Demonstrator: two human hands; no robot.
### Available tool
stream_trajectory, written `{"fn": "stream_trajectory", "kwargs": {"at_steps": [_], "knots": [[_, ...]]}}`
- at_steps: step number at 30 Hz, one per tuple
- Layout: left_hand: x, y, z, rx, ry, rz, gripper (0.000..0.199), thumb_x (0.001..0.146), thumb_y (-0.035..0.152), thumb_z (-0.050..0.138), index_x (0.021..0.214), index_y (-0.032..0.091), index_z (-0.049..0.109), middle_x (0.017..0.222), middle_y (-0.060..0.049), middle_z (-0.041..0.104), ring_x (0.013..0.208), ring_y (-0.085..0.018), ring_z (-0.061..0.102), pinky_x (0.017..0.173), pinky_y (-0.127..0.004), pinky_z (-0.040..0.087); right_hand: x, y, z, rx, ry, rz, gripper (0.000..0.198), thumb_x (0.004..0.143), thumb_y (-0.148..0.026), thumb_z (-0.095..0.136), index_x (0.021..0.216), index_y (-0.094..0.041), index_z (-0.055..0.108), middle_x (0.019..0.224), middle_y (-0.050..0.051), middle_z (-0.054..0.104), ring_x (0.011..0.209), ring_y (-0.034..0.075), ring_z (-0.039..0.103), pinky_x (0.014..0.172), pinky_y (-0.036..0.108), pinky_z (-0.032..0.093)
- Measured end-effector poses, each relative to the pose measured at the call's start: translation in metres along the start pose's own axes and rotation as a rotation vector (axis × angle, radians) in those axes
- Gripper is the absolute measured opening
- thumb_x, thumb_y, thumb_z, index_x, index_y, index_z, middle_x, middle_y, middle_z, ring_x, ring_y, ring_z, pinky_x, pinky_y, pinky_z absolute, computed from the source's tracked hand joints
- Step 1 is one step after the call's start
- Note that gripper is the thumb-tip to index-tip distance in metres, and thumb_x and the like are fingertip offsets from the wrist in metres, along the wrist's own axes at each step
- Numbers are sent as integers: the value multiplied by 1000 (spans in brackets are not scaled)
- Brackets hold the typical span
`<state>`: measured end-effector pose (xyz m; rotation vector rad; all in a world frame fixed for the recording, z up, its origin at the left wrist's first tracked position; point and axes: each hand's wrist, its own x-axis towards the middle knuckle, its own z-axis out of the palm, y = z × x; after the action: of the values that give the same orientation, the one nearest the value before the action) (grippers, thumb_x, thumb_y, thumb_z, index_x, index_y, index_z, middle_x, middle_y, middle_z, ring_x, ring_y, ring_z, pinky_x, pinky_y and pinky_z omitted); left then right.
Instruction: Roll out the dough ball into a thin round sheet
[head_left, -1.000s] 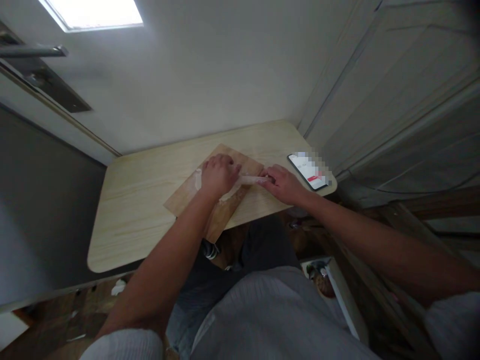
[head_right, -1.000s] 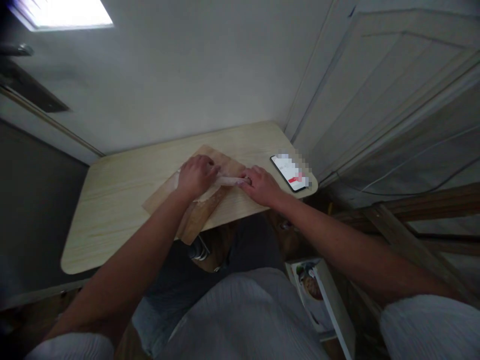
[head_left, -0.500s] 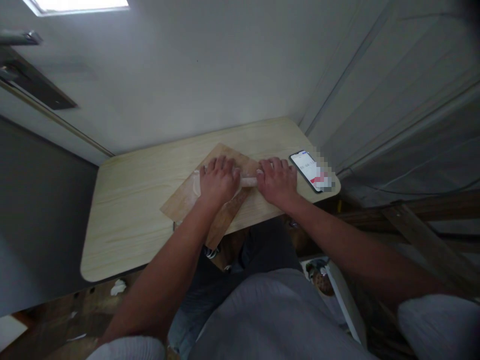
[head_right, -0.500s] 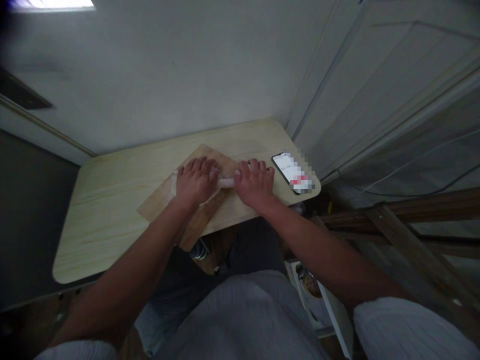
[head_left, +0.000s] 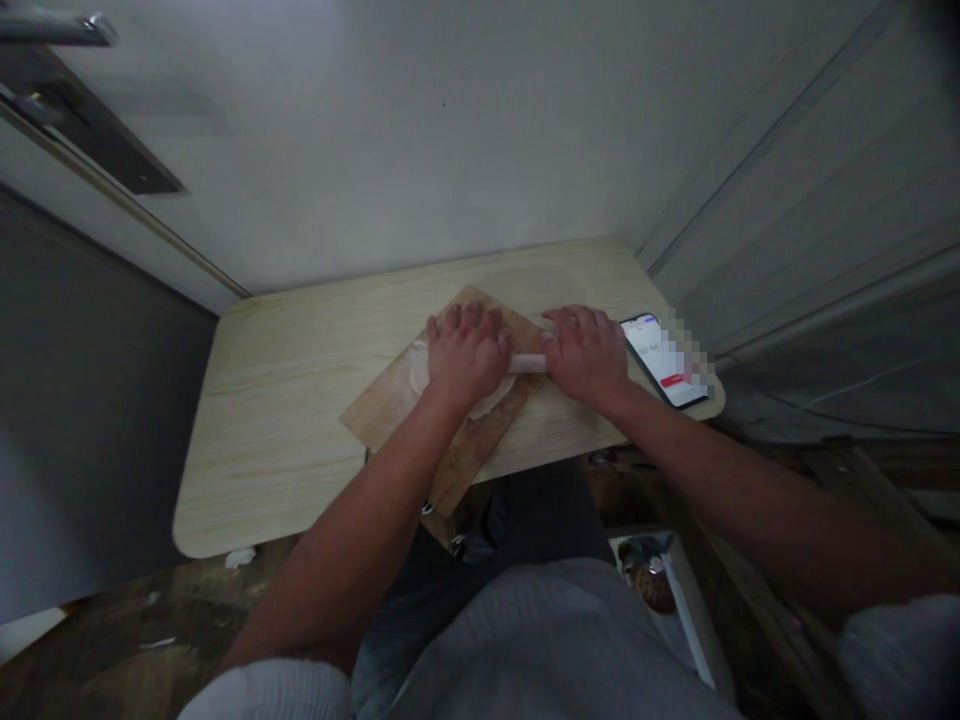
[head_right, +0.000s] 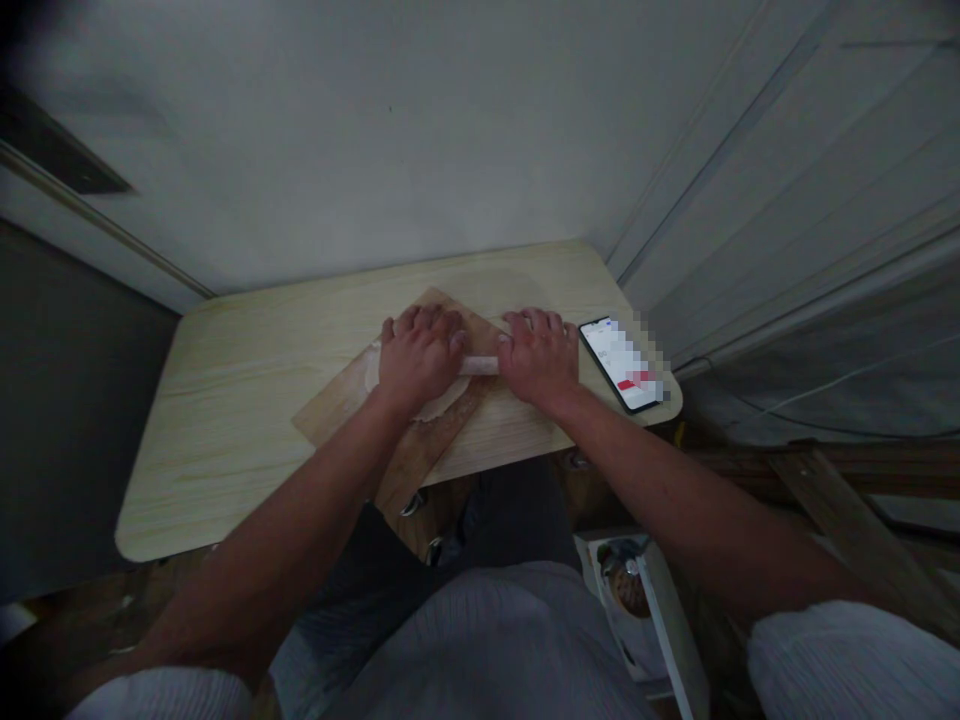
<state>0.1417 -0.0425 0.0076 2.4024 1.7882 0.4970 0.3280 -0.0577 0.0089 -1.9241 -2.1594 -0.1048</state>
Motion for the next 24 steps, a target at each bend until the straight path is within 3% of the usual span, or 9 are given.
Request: {"fn": "stream_trajectory", "kwargs": {"at_steps": [6, 17, 24], "knots": [[13, -5, 5, -13, -9, -13, 44, 100, 47, 34, 133, 27, 55, 146, -11, 49, 136, -38, 37, 112, -68, 20, 16, 5, 4, 15, -32, -29, 45, 94, -32, 41, 133, -17, 58, 134, 17, 57, 119, 35, 46, 95, 46, 34], [40, -13, 8, -24, 11, -23, 43, 100, 40, 34, 134, 25, 54, 146, -14, 48, 136, -38, 37, 110, -71, 21, 46, 4, 12, -9, -27, 52, 44, 92, -32, 45, 132, -18, 58, 132, 18, 58, 116, 36, 49, 90, 48, 40], [35, -12, 7, -2, 27, -14, 41, 100, 42, 33, 129, 26, 57, 140, -13, 53, 131, -37, 42, 108, -71, 24, 42, 3, 14, 12, -5, 65, 43, 92, -31, 44, 130, -19, 62, 128, 17, 61, 114, 35, 52, 90, 47, 41]]}}
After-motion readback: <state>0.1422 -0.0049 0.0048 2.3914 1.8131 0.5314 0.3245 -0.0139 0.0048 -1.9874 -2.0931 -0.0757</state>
